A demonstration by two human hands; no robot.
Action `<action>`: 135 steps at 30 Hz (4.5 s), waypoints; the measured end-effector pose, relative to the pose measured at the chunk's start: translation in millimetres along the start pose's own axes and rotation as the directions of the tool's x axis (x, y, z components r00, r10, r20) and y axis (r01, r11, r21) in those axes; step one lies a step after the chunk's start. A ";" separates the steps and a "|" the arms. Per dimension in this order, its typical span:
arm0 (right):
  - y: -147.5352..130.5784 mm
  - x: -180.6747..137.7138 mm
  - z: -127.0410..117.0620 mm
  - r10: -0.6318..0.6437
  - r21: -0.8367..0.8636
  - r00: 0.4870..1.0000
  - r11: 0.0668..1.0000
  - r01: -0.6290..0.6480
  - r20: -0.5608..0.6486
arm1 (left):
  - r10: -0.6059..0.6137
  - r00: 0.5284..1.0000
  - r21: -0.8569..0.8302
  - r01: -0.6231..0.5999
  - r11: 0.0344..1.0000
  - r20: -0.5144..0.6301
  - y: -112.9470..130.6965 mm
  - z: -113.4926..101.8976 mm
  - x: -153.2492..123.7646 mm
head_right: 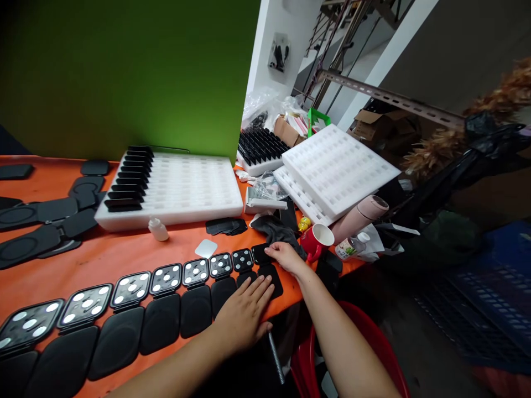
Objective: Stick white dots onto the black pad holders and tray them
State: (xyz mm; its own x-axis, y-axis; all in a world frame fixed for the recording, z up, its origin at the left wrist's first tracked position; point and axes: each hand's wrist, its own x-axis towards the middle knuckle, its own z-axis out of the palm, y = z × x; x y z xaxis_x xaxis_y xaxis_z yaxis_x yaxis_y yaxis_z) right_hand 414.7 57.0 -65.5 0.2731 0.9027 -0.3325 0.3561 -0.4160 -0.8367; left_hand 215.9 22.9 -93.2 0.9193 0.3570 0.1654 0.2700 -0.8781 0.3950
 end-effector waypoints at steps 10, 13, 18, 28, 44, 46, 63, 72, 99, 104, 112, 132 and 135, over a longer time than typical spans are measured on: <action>2.7 -1.6 5.5 -0.048 -0.042 0.999 0.998 0.048 0.016 | -0.005 1.000 0.024 0.005 1.000 -0.006 0.4 3.7 0.5; 2.6 -0.2 6.8 -0.065 -0.077 0.998 0.995 0.065 0.013 | -0.006 1.000 0.031 0.006 0.999 -0.008 0.5 3.7 0.8; 2.5 1.2 5.5 -0.064 -0.125 0.998 0.990 0.065 0.014 | -0.005 1.000 0.035 0.005 0.999 -0.008 0.0 3.1 0.6; 1.8 5.6 -1.2 -0.050 -0.177 0.997 0.982 0.059 0.054 | -0.011 1.000 0.044 0.011 0.999 0.000 0.6 5.2 0.9; -0.5 3.7 -3.7 -0.045 -0.082 0.994 0.995 0.053 0.103 | -0.012 1.000 0.025 0.012 1.000 -0.007 0.6 3.5 0.3; -1.0 3.4 -3.5 -0.041 -0.078 0.994 0.996 0.049 0.098 | -0.009 1.000 0.026 0.010 1.000 -0.008 0.5 3.9 0.2; -2.0 6.0 1.4 -0.032 -0.224 0.998 0.974 0.043 0.050 | -0.015 1.000 0.053 0.013 0.998 0.021 1.5 -0.7 0.6; -5.0 10.9 1.8 -0.008 -0.313 0.999 0.949 0.023 0.050 | -0.019 1.000 0.047 0.018 0.999 0.014 2.1 -0.7 0.4; -124.1 24.2 131.5 -0.184 -0.782 0.966 0.568 0.255 0.181 | 0.068 0.997 0.024 -0.067 0.997 -0.038 3.4 -22.5 -0.1; -128.9 33.4 139.9 -0.124 -0.764 0.975 0.605 0.223 0.187 | 0.133 0.989 0.022 -0.132 0.991 -0.063 4.7 -24.5 2.7; -122.7 16.9 138.2 -0.290 -0.655 0.936 0.672 0.347 0.198 | 0.125 0.992 0.062 -0.124 0.990 -0.018 -2.1 -8.4 2.6; -89.1 -10.9 67.3 -0.351 -0.108 0.936 0.931 0.349 0.004 | 0.021 0.997 -0.005 -0.022 1.000 -0.068 4.4 -23.0 -2.0; -99.2 -13.9 74.4 -0.395 -0.130 0.914 0.906 0.404 0.090 | 0.094 0.991 -0.020 -0.096 0.995 -0.095 10.7 -32.8 -3.4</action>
State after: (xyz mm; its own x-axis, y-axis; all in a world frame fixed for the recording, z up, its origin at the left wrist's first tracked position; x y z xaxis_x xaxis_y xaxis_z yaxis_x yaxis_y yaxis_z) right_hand 309.1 93.9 -10.3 0.0292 0.9995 -0.0127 0.5490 -0.0266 -0.8354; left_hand 206.3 22.7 -60.0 0.9093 0.3014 0.2869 0.1743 -0.9020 0.3950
